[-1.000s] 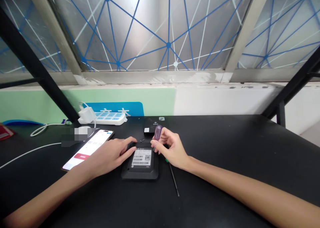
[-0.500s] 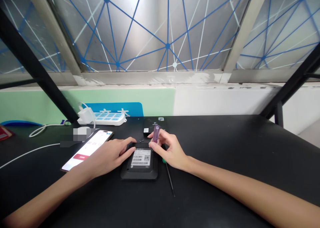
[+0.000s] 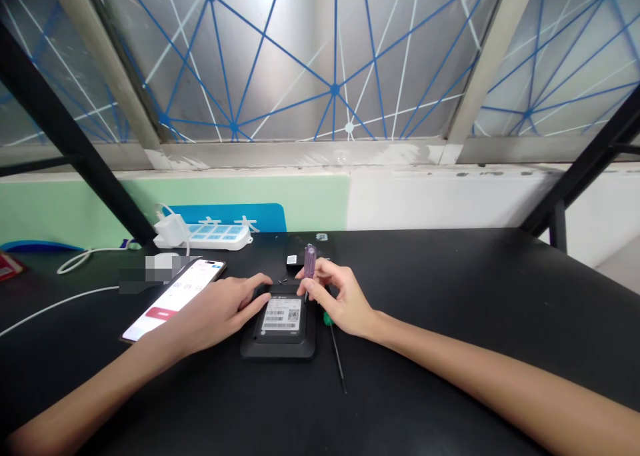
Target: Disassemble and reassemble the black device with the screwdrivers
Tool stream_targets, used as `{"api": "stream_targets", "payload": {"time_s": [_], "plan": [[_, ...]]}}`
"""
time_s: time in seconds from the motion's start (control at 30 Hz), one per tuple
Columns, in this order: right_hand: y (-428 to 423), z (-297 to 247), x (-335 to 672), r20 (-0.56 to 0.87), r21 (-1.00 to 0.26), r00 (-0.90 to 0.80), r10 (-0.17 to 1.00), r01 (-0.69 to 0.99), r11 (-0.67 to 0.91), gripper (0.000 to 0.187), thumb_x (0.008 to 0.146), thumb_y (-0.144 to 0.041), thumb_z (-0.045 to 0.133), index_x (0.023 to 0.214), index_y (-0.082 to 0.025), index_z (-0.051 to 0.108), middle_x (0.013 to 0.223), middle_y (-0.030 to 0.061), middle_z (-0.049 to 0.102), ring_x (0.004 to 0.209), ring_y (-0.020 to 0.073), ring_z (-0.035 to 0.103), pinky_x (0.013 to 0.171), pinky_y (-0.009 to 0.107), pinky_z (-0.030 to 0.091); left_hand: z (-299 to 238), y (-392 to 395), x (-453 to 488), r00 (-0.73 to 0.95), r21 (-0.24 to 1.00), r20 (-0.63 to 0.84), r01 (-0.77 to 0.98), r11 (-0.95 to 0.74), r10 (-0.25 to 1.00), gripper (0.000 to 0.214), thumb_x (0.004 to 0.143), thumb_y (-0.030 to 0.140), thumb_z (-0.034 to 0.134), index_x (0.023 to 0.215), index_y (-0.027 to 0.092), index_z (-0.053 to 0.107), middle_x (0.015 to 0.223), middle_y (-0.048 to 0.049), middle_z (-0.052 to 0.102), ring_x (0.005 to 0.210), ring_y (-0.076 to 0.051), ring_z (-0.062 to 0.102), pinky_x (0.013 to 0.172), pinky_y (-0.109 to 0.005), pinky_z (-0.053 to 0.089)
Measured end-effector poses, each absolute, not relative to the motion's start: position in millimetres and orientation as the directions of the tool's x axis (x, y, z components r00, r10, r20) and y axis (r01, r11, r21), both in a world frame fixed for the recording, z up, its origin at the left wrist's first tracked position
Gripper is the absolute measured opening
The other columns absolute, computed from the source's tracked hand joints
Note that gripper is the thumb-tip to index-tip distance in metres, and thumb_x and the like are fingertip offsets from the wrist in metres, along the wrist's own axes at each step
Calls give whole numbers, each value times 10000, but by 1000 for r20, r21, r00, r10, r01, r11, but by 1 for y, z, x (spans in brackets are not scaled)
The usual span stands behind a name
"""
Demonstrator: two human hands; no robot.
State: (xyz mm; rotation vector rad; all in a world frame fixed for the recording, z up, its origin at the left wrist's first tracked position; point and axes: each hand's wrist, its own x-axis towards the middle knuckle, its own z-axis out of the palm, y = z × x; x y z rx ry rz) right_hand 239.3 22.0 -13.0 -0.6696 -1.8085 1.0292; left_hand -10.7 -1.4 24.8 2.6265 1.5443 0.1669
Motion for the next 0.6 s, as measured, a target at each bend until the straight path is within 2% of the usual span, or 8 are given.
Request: {"api": "stream_targets", "payload": {"time_s": [0.13, 0.33, 0.6], "plan": [[22, -15, 239, 459, -858, -422, 782, 17, 513, 198, 955, -333, 565, 1058, -173, 621, 841, 56, 669, 679, 139, 605, 634, 276, 502, 25, -1, -11, 480, 134, 40, 867, -481, 876, 385, 1020, 454, 304, 1202, 214, 545, 751, -28, 633, 694, -221, 608, 633, -316, 397], [23, -15, 235, 522, -830, -291, 802, 41, 556, 185, 854, -297, 705, 982, -191, 623, 832, 27, 625, 662, 124, 557, 649, 274, 489, 26, -2, -11, 473, 137, 28, 871, -472, 880, 379, 1020, 454, 309, 1214, 222, 536, 756, -26, 634, 707, -227, 610, 644, -320, 396], [22, -13, 235, 538, -821, -267, 800, 49, 569, 141, 857, -283, 687, 934, -165, 674, 812, 40, 631, 607, 112, 520, 589, 272, 461, 26, -2, -11, 474, 144, 27, 869, -473, 880, 386, 1019, 458, 302, 1212, 221, 538, 766, -27, 638, 707, -225, 606, 668, -333, 406]]}}
